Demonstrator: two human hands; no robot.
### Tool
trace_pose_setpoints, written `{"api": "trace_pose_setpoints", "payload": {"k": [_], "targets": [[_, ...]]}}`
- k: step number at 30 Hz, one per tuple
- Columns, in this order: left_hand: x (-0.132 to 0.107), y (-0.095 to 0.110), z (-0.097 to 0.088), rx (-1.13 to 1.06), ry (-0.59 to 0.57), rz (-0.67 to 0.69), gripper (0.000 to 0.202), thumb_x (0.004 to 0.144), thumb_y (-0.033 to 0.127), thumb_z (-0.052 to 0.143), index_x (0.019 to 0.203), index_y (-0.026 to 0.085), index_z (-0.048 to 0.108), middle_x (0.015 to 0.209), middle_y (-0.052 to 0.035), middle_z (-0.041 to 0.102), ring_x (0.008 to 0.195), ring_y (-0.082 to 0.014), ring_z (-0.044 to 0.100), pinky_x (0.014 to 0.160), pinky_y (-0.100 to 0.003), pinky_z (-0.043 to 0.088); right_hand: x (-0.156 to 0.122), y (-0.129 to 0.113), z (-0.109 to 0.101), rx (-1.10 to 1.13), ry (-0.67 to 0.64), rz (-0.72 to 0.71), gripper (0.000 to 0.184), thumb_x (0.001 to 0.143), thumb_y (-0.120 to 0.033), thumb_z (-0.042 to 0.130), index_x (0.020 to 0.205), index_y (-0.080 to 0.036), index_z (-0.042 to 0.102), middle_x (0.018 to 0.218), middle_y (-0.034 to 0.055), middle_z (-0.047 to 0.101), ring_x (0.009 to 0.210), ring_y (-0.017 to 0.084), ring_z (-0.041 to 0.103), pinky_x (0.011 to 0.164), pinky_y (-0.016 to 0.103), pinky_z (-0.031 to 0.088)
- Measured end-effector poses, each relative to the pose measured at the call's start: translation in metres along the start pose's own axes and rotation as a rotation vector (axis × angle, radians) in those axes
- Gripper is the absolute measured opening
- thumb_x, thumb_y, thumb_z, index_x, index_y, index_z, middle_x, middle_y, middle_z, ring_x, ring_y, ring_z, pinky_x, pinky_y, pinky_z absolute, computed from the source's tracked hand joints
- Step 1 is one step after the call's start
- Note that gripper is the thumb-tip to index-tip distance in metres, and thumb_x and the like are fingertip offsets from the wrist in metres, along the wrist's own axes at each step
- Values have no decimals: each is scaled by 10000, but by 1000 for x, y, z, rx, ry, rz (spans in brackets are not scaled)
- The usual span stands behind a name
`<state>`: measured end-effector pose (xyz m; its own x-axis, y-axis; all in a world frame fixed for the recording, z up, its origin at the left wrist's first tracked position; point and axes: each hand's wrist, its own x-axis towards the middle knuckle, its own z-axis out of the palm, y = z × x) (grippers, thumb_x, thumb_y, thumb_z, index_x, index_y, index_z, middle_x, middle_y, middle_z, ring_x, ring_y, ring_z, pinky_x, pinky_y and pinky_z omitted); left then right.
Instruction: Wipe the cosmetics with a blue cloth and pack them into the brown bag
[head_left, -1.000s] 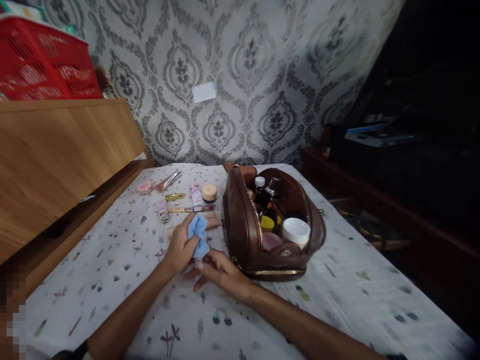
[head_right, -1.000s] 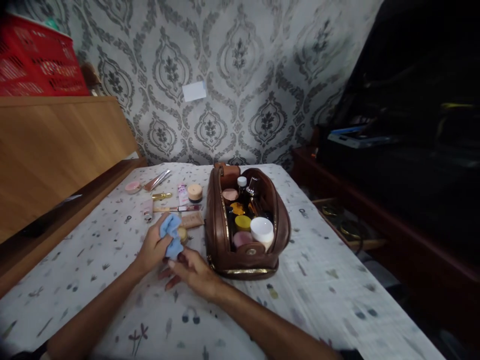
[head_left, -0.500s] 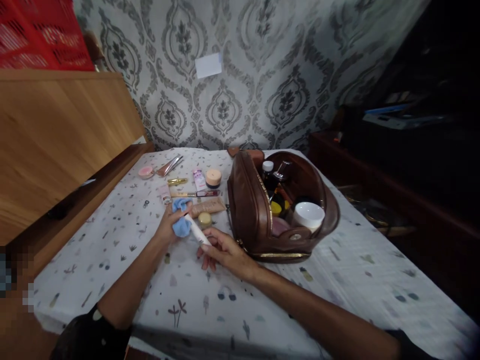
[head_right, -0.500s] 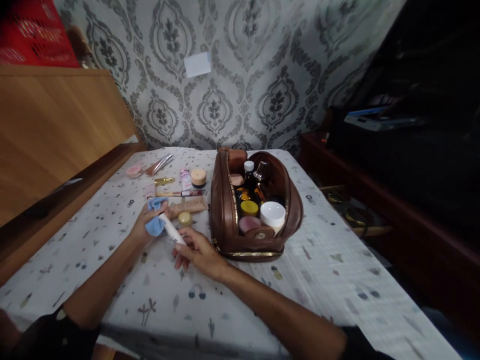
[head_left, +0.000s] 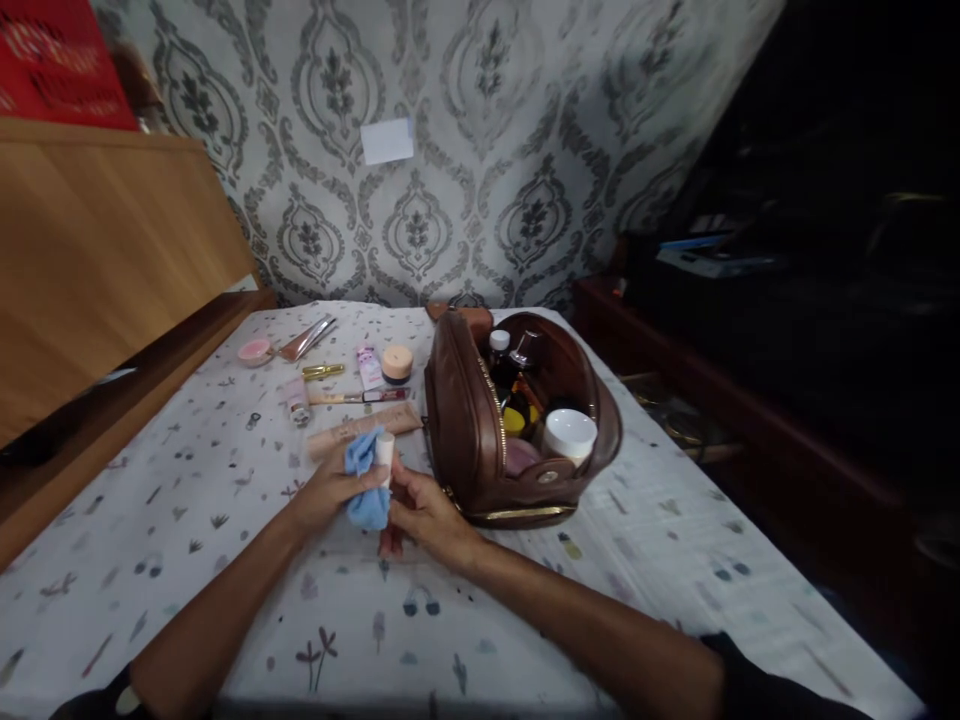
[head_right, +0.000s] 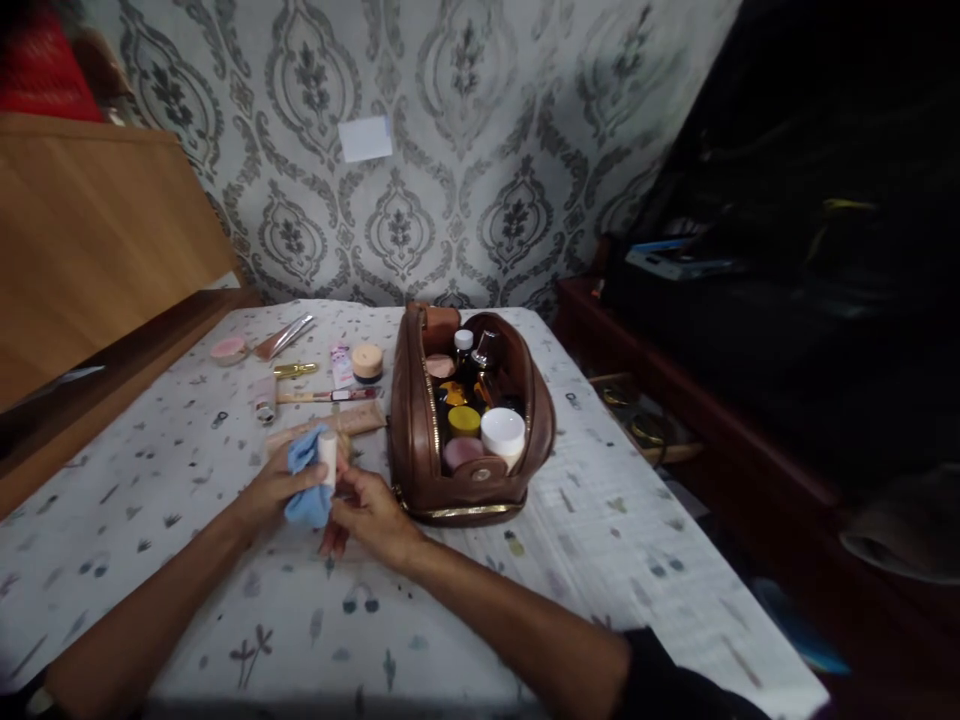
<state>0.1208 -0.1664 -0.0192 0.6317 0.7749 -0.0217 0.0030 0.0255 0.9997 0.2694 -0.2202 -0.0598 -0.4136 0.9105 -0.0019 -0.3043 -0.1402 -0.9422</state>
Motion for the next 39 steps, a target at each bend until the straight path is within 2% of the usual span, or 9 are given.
{"api": "trace_pose_setpoints", "payload": {"k": [4, 8, 13, 16, 18, 25, 30, 33, 39], "targets": [[1, 2, -1, 26, 38, 52, 511, 782, 638, 650, 763, 128, 640, 663, -20, 557, 568, -114, 525, 513, -213, 442, 0, 1, 2, -40, 16, 22, 578, 694, -650, 725, 910, -151, 531, 586, -54, 580, 459, 77, 561, 466, 191, 457], [-1, 2, -1, -26, 114, 16, 549, 816, 693, 555, 762, 152, 633, 561, 2, 519, 483, -113, 474, 449, -221, 408, -6, -3, 3, -124, 28, 8, 605, 694, -733, 665, 856, -181, 478, 559, -56, 561, 440, 78, 530, 431, 184, 427], [-5, 1, -1, 95, 218, -71, 637, 711, 804, 568, 598, 177, 561, 483, -1, 512, 454, -127, 474, 437, -237, 404, -18, -12, 8, -279, 177, -224, 435, 848, -599, 604, 946, -202, 455, 738, -44, 539, 483, 46, 496, 425, 159, 387], [-9, -2, 1, 195, 281, -109, 651, 632, 833, 612, 597, 184, 561, 490, -5, 544, 457, -137, 485, 426, -245, 395, -19, -11, 9, -241, 232, -303, 449, 865, -565, 602, 1098, -216, 439, 829, -28, 525, 526, 53, 490, 430, 163, 413], [-10, -3, 3, 214, 285, -121, 654, 613, 842, 616, 625, 190, 565, 507, -8, 566, 471, -149, 504, 436, -254, 408, -18, -9, 9, -197, 242, -317, 467, 864, -570, 601, 1116, -215, 432, 811, -30, 521, 514, 54, 468, 421, 163, 411], [-8, -2, 6, 217, 237, -42, 606, 686, 787, 612, 682, 182, 580, 531, -4, 563, 503, -150, 514, 455, -246, 403, -16, -11, 11, -153, 278, -323, 401, 846, -550, 637, 987, -206, 487, 758, -36, 506, 539, 62, 469, 447, 166, 422], [-8, -2, 8, 152, 109, 34, 566, 768, 730, 588, 689, 170, 572, 552, 1, 547, 498, -124, 496, 465, -224, 400, -26, -30, 14, -225, 286, -350, 347, 885, -521, 610, 889, -192, 501, 680, -43, 507, 538, 64, 475, 502, 178, 425], [-10, 1, 11, 123, 42, 61, 566, 800, 719, 558, 671, 168, 564, 584, -13, 561, 518, -121, 507, 470, -216, 399, -39, -41, 13, -318, 319, -386, 274, 927, -455, 581, 931, -186, 528, 682, -30, 532, 563, 76, 511, 513, 182, 437], [-13, 7, 24, 104, -74, -2, 583, 777, 746, 549, 676, 173, 581, 538, -7, 533, 471, -125, 488, 437, -223, 364, -87, -61, 10, -420, 435, -426, 182, 946, -375, 577, 1002, -202, 567, 705, 3, 583, 589, 108, 593, 486, 195, 485]]}}
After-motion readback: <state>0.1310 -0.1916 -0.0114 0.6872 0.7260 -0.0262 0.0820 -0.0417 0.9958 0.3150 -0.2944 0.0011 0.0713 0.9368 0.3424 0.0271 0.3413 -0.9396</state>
